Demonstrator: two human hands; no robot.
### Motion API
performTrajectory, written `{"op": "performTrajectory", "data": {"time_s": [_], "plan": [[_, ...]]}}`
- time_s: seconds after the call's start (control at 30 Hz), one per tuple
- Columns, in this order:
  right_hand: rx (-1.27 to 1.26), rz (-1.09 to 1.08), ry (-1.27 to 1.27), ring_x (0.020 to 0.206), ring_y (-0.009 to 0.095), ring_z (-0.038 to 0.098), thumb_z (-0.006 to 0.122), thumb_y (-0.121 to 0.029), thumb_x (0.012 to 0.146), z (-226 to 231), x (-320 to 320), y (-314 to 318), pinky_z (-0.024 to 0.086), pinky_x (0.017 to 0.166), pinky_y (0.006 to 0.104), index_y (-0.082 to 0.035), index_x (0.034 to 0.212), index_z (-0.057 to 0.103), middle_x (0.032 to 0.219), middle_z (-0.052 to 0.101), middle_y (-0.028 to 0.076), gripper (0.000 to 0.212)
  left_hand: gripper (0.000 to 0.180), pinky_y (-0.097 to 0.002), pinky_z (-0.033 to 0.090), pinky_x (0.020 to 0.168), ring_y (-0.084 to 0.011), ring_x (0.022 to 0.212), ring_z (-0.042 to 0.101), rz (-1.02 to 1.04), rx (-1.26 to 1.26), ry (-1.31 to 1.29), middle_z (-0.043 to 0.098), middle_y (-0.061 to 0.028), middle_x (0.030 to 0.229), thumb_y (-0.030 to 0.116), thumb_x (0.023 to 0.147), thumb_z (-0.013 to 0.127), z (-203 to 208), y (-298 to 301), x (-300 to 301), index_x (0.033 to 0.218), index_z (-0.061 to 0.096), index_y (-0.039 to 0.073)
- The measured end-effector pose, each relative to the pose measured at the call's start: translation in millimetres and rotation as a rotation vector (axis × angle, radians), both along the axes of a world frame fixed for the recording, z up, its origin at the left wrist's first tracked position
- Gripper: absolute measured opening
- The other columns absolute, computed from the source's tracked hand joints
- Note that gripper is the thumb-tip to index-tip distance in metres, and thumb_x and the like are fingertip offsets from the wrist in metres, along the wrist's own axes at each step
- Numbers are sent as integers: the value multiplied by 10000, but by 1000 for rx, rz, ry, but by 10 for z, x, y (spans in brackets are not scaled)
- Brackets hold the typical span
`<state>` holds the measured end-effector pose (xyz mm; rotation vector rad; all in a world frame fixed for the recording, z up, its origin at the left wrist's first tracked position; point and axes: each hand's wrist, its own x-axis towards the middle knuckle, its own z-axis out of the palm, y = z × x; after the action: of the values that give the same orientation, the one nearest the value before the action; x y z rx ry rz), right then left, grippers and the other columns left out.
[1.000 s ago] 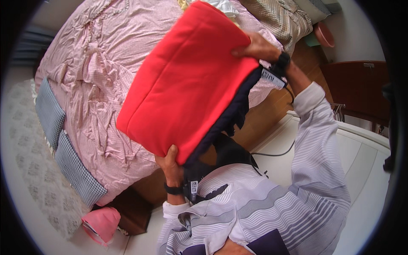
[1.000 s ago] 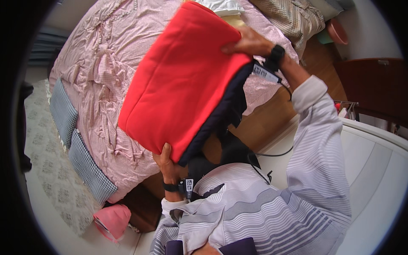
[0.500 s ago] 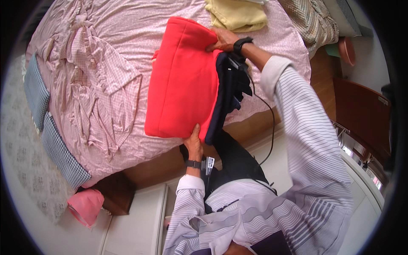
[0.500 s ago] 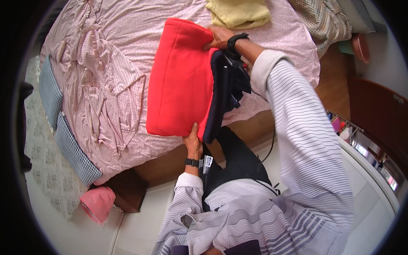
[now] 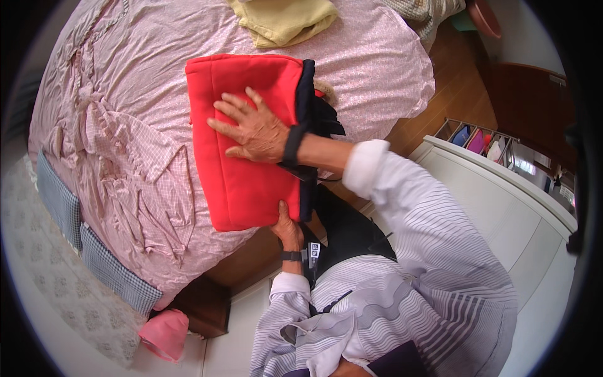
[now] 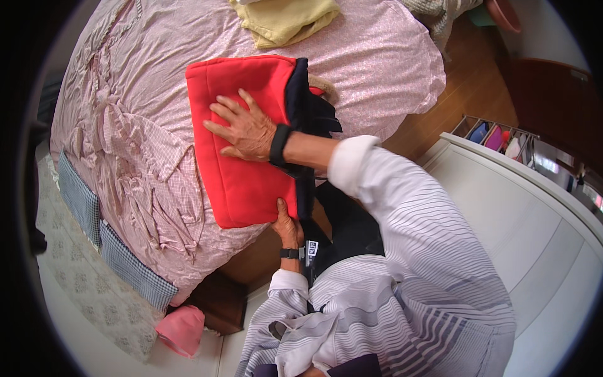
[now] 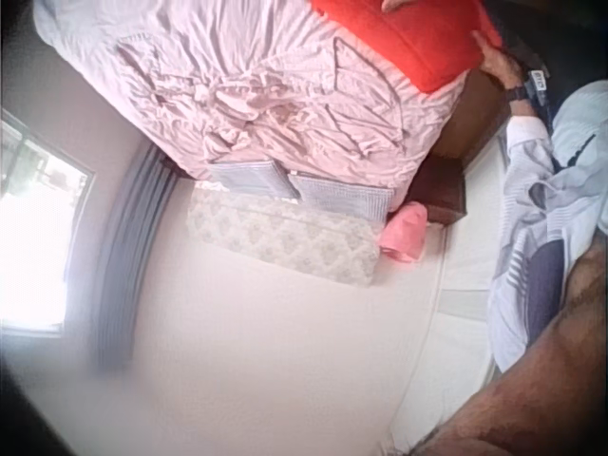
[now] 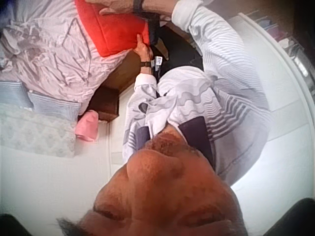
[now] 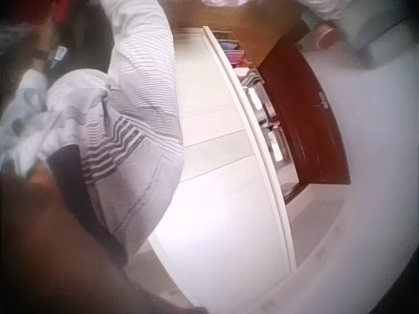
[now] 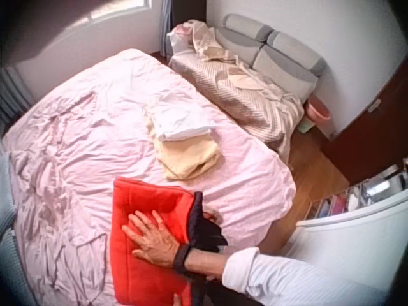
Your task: The person folds a red and black jacket and places it on the bed. Then they pick up and fold several garments including a light blue cloth, a pink garment with black lace, an orange cloth, and a beige cloth, stacking them on the bed.
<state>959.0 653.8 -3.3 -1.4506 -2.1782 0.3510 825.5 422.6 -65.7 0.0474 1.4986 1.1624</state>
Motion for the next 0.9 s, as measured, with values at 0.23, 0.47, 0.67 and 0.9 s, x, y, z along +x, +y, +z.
{"op": "performTrajectory", "data": {"time_s": [0.23, 0.47, 0.67, 0.9], "plan": [[-29, 24, 20, 1435, 327, 325, 676, -501, 838, -516, -247, 56, 159, 1167, 626, -166, 1418, 511, 1498, 412, 160, 690, 652, -340, 429, 1039, -196, 1151, 560, -84, 61, 204, 542, -122, 1339, 146, 848, 811, 337, 101, -318, 1366, 462, -38], [-84, 61, -70, 1456, 328, 292, 667, -511, 853, -283, -232, 98, 134, 1170, 623, -175, 1435, 497, 1514, 392, 156, 693, 971, -477, 344, 1117, -393, 1337, 426, -662, 213, 1359, 424, -286, 1439, 294, 733, 882, 785, 786, -1185, 1455, 338, -61], [140, -202, -184, 1442, 338, 298, 749, -541, 781, -19, 328, 533, 207, 1122, 643, -142, 1472, 417, 1501, 371, 158, 864, 985, -468, 453, 1000, -428, 1177, 554, -771, 103, 1050, 580, -282, 1255, 417, 630, 919, 583, 957, -1336, 1353, 472, -82], [-431, -49, 119, 1008, 357, 663, 764, -418, 812, 94, 467, 1143, 509, 880, 425, -33, 1223, 621, 1077, 692, 209, 581, 696, -404, 522, 841, -347, 947, 649, -629, 208, 1003, 653, -190, 1009, 249, 622, 949, 1083, 586, -890, 1141, 578, -29]]}}
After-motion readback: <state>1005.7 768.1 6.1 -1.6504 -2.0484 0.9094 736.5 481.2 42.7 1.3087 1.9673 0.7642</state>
